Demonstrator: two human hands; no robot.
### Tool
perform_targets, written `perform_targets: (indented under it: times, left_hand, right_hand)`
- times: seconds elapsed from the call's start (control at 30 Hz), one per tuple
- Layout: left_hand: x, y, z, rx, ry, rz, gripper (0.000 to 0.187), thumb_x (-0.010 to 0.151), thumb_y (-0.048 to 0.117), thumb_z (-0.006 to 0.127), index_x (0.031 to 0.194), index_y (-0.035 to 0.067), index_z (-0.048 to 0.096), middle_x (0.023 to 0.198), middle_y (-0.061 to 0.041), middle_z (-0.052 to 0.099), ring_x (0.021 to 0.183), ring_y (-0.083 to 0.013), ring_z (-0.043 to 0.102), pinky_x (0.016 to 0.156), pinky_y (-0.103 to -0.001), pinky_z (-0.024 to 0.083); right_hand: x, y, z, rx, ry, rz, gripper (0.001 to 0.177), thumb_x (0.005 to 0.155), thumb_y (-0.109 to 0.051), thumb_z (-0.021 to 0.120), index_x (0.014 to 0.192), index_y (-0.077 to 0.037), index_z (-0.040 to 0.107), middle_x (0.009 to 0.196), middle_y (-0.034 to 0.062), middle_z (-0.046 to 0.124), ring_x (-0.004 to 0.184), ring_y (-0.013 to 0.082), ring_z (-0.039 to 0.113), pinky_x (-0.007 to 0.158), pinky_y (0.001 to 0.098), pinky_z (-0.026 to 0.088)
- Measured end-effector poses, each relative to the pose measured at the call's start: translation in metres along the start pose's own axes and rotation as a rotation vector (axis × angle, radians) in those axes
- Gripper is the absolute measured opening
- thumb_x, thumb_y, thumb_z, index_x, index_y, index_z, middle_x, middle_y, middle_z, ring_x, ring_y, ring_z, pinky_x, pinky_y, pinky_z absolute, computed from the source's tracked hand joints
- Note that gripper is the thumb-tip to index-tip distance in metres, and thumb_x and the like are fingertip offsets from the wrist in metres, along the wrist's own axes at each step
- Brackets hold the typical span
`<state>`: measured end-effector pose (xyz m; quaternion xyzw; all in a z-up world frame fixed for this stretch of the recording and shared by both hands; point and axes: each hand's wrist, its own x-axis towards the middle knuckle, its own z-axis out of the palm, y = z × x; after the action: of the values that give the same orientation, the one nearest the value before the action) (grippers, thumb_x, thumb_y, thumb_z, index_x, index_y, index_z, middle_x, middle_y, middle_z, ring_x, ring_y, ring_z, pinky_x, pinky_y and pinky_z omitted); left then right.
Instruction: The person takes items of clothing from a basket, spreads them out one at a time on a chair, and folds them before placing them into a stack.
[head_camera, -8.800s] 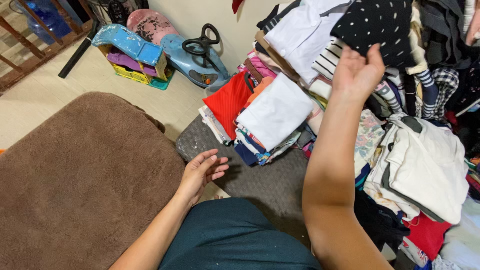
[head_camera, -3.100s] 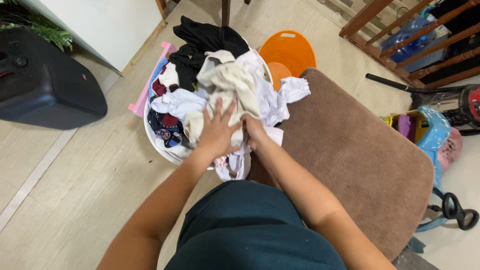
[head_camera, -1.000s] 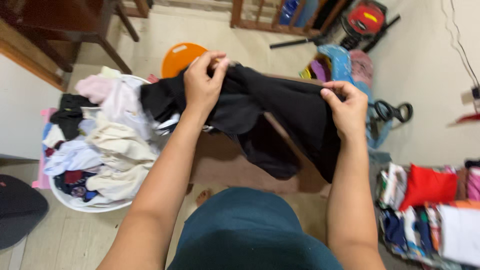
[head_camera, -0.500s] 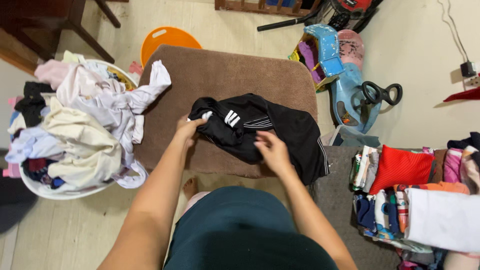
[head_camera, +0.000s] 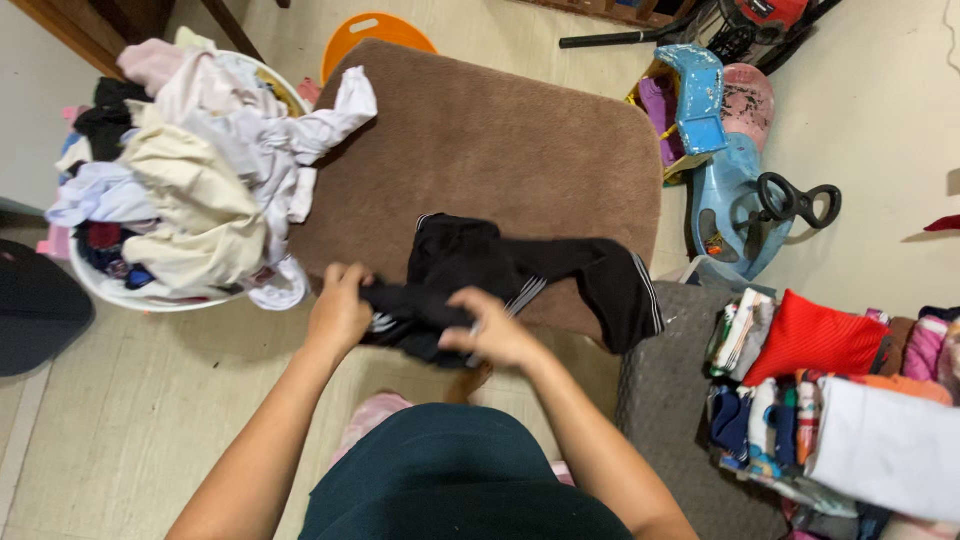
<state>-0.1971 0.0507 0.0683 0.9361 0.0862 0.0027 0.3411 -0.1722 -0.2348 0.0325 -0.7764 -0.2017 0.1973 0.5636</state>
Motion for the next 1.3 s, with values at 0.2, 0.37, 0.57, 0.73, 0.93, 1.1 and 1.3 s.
perform_targets:
  times: [0.2, 0.37, 0.57, 0.73, 0.93, 1.1, 1.3]
  left_hand:
    - [-0.106, -0.154, -0.006, 0.22, -0.182, -0.271, 0.032, 0.072, 0.002, 0.069, 0.103, 0.009, 0.067, 0.116, -0.021, 0.062, 0.106, -0.0445, 0.063, 0.09, -0.051, 0.051]
    - [-0.191, -0.225, -0.043, -0.567, -0.576, -0.61, 0.04, 0.076, 0.014, 0.083, 0.112, 0.0, 0.074, 0.107, -0.017, 0.076, 0.096, -0.0238, 0.069, 0.087, -0.036, 0.054]
    - [-0.233, -0.218, -0.106, -1.169, -0.737, -0.31, 0.051, 0.075, 0.009, 0.08, 0.123, 0.005, 0.066, 0.111, -0.003, 0.072, 0.102, -0.013, 0.068, 0.089, -0.03, 0.054]
    - [-0.239, -0.199, -0.107, -0.524, -0.399, -0.101, 0.03, 0.077, 0.001, 0.075, 0.106, 0.006, 0.073, 0.104, -0.012, 0.072, 0.097, -0.0254, 0.069, 0.085, -0.038, 0.056]
    - [-0.233, -0.167, -0.095, -0.131, 0.114, 0.156, 0.015, 0.084, 0.008, 0.07, 0.098, 0.007, 0.075, 0.1, -0.019, 0.071, 0.093, -0.0369, 0.068, 0.081, -0.044, 0.053]
    - [-0.228, -0.121, -0.026, -0.602, -0.063, 0.032, 0.018, 0.09, 0.013, 0.064, 0.103, 0.004, 0.074, 0.091, -0.016, 0.077, 0.087, -0.0333, 0.074, 0.081, -0.041, 0.056]
    - [-0.266, -0.049, 0.001, -0.373, -0.267, 0.045, 0.024, 0.095, 0.022, 0.068, 0.111, 0.004, 0.073, 0.099, -0.022, 0.075, 0.094, -0.0375, 0.071, 0.084, -0.042, 0.054]
  right_hand:
    - [-0.047, -0.027, 0.13, 0.004, -0.434, 0.188, 0.074, 0.077, -0.021, 0.089, 0.139, -0.003, 0.053, 0.104, 0.0098, 0.07, 0.089, 0.0151, 0.064, 0.078, 0.0309, 0.055]
    - [-0.067, -0.028, 0.217, 0.114, -0.179, 0.329, 0.047, 0.078, -0.002, 0.084, 0.119, 0.002, 0.06, 0.09, 0.0078, 0.068, 0.078, 0.013, 0.065, 0.067, 0.0283, 0.054]
    - [-0.12, -0.015, 0.324, 0.493, -0.091, 0.421, 0.047, 0.076, 0.002, 0.081, 0.118, -0.001, 0.059, 0.091, 0.004, 0.072, 0.081, 0.0111, 0.069, 0.07, 0.0259, 0.056]
    - [-0.148, -0.024, 0.305, -0.151, 0.459, 0.183, 0.041, 0.067, -0.006, 0.092, 0.098, 0.0, 0.066, 0.086, 0.0077, 0.068, 0.076, 0.0182, 0.066, 0.067, 0.0323, 0.054]
    - [-0.199, -0.099, 0.273, -0.387, 0.687, 0.3, 0.026, 0.081, -0.012, 0.081, 0.098, -0.004, 0.063, 0.078, 0.0127, 0.069, 0.07, 0.0293, 0.069, 0.066, 0.04, 0.054]
    - [-0.23, -0.127, 0.242, -0.58, 0.858, 0.439, 0.025, 0.087, -0.03, 0.077, 0.103, -0.012, 0.072, 0.09, 0.0182, 0.075, 0.089, 0.0374, 0.073, 0.077, 0.0455, 0.056]
    - [-0.275, -0.102, 0.177, -0.645, 0.589, 0.768, 0.021, 0.09, -0.028, 0.075, 0.106, -0.014, 0.078, 0.096, 0.0204, 0.073, 0.094, 0.0405, 0.068, 0.083, 0.049, 0.053]
